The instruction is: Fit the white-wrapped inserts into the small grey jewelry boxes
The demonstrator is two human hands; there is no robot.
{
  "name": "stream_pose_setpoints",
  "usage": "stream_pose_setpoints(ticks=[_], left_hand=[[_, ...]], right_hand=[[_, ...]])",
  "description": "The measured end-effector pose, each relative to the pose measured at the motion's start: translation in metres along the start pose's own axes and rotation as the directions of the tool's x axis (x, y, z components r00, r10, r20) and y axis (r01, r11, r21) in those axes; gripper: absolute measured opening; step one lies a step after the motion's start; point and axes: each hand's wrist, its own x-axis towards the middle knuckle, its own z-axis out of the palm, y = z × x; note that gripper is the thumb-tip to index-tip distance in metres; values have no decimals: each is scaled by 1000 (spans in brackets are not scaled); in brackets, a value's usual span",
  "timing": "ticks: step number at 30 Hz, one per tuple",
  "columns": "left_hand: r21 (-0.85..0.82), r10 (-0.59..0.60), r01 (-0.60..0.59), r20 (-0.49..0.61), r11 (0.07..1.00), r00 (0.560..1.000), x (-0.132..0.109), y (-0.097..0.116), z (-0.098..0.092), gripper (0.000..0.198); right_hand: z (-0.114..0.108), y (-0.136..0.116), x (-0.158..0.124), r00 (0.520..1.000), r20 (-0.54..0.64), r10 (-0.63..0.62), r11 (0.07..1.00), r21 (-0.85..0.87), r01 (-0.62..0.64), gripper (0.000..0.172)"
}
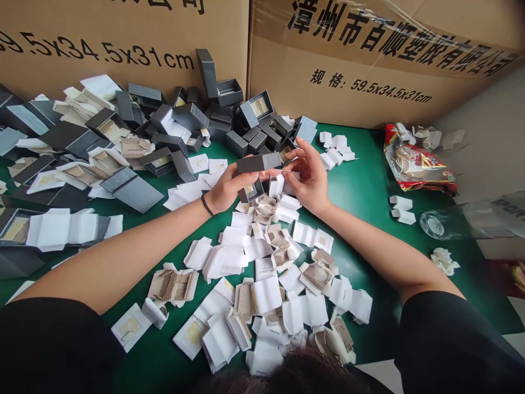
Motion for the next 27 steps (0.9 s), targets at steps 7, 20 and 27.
stream_pose_setpoints(ticks=[7, 20, 27], left_hand=[[98, -13, 12, 6, 995, 1000, -1, 7, 4, 38], [203, -97, 95, 3, 975, 995, 1, 6, 1, 42], [74, -105, 111, -73, 991, 992, 2, 4, 1, 46]], right_hand=[[-1, -6, 2, 999, 3, -32, 990, -135, 33, 22], [0, 2, -1, 969, -248, -14, 999, 38, 24, 20], [-3, -7, 10, 977, -213, 3, 1000, 13, 0, 25]])
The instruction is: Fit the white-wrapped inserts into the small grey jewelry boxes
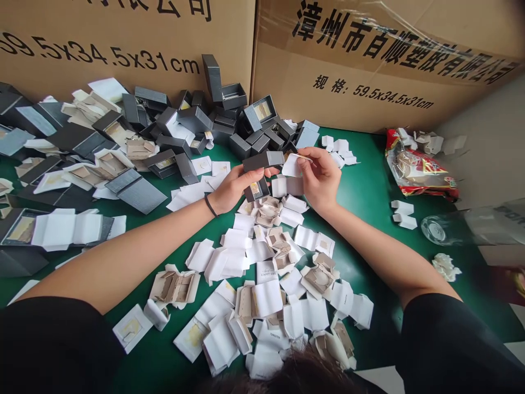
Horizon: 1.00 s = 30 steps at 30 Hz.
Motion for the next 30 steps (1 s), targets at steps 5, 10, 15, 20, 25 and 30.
stream_pose_setpoints(ticks=[5, 10, 15, 20, 25, 30], left_hand=[[5, 31, -31, 70, 999, 997, -1, 3, 0, 50], [191, 2, -21, 102, 981, 995, -1, 9, 3, 52], [244, -8, -15, 92, 970, 996, -1, 10, 5, 54], [228, -17, 3, 62, 974, 998, -1, 11, 7, 58], [158, -38, 46, -59, 986, 998, 0, 9, 9, 60], [97, -55, 62, -80, 993, 995, 3, 5, 10, 67]], right_hand=[[4, -6, -2, 999, 20, 40, 998, -47, -39, 26], [9, -6, -11, 990, 87, 114, 993, 12, -116, 28], [10, -4, -13, 968, 161, 191, 964, 156, -216, 36], [10, -8, -11, 951, 207, 230, 944, 189, -269, 40], [9, -17, -11, 985, 6, 170, 974, 147, -169, 30], [10, -21, -14, 993, 52, 108, 985, 127, -114, 23]])
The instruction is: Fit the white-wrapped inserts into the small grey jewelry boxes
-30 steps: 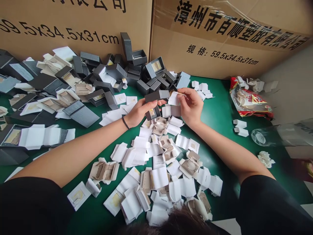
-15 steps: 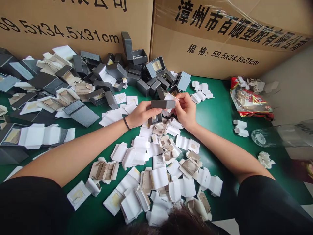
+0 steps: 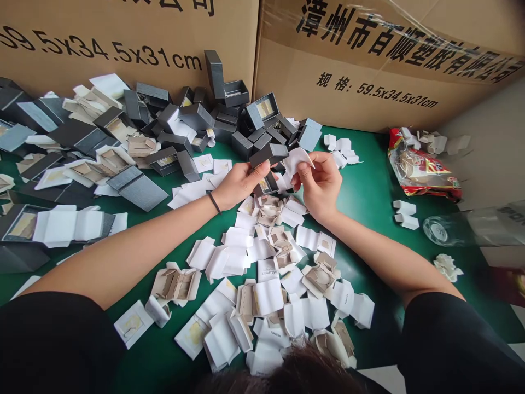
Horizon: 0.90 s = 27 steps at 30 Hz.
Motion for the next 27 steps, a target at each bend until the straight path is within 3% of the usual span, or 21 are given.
stream_pose_setpoints(ticks=[3, 5, 7, 9, 10, 13, 18, 27], left_hand=[[4, -33, 33, 11, 999, 999, 2, -1, 1, 70], [16, -14, 14, -19, 1000, 1000, 3, -2, 2, 71], [37, 25, -24, -44, 999, 999, 4, -2, 1, 70], [98, 65, -63, -21, 993, 998, 4, -3, 0, 68], [148, 83, -82, -1, 986, 997, 4, -2, 0, 69], [278, 139, -145, 42, 949, 989, 3, -2, -1, 77], [257, 156, -161, 42, 953, 987, 1, -3, -2, 92], [269, 82, -124, 162, 955, 983, -1, -3, -1, 67]], right_hand=[[-3, 1, -3, 997, -10, -74, 997, -23, 74, 17], [-5, 2, -6, 975, 20, -222, 974, -51, 223, 9], [-7, 2, -8, 903, 117, -414, 903, -74, 424, 9], [-8, 3, -10, 828, 215, -518, 832, -100, 546, 15], [-8, 3, -11, 822, 241, -517, 822, -127, 555, 16], [-7, 3, -12, 874, 247, -419, 847, -241, 474, 13], [-7, 4, -10, 877, 273, -395, 781, -403, 477, 11], [-5, 8, -7, 869, 265, -418, 745, -447, 495, 14]])
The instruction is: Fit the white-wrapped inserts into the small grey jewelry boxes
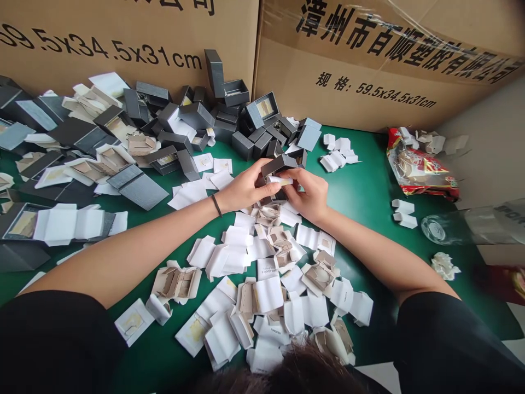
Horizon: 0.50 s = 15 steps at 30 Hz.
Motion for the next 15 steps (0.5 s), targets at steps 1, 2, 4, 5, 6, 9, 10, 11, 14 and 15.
stream_pose_setpoints(ticks=[1, 2, 4, 5, 6, 9, 10, 11, 14, 15], left_hand=[[-19, 8, -8, 15, 1000, 1000, 0, 0, 0, 68], [-40, 15, -14, 30, 999, 999, 0, 0, -1, 69], [-71, 29, -26, 44, 997, 999, 0, 0, -2, 69], [-76, 29, -26, 45, 997, 999, 0, 0, -2, 68], [-75, 22, -19, 43, 997, 999, 0, 0, -2, 66], [-59, -16, 17, 22, 998, 1000, 1, 2, 0, 57], [-40, -28, 28, 2, 999, 1000, 1, 3, 1, 54], [-10, -33, 33, -26, 999, 999, 1, 3, 2, 50], [106, -22, 35, -117, 994, 993, 0, 5, 5, 40], [131, -15, 33, -137, 991, 990, 0, 5, 6, 38]], right_hand=[[0, 0, 0, 1000, 1, 1, 1000, -10, -1, 14], [-1, -1, -1, 1000, 5, 5, 1000, -23, -5, 15], [-2, -2, -1, 1000, 13, -6, 999, -52, 7, 16], [-2, -2, 0, 1000, 11, -27, 997, -67, 28, 15], [-3, -3, 0, 998, 4, -63, 995, -80, 63, 14], [-4, -4, 3, 985, -16, -172, 979, -112, 170, 13], [-4, -4, 4, 982, -12, -189, 975, -123, 186, 13], [-4, -4, 4, 981, -2, -194, 972, -132, 192, 13], [-3, -2, 4, 984, 30, -175, 972, -151, 178, 12], [-2, -1, 3, 985, 42, -165, 973, -154, 170, 12]])
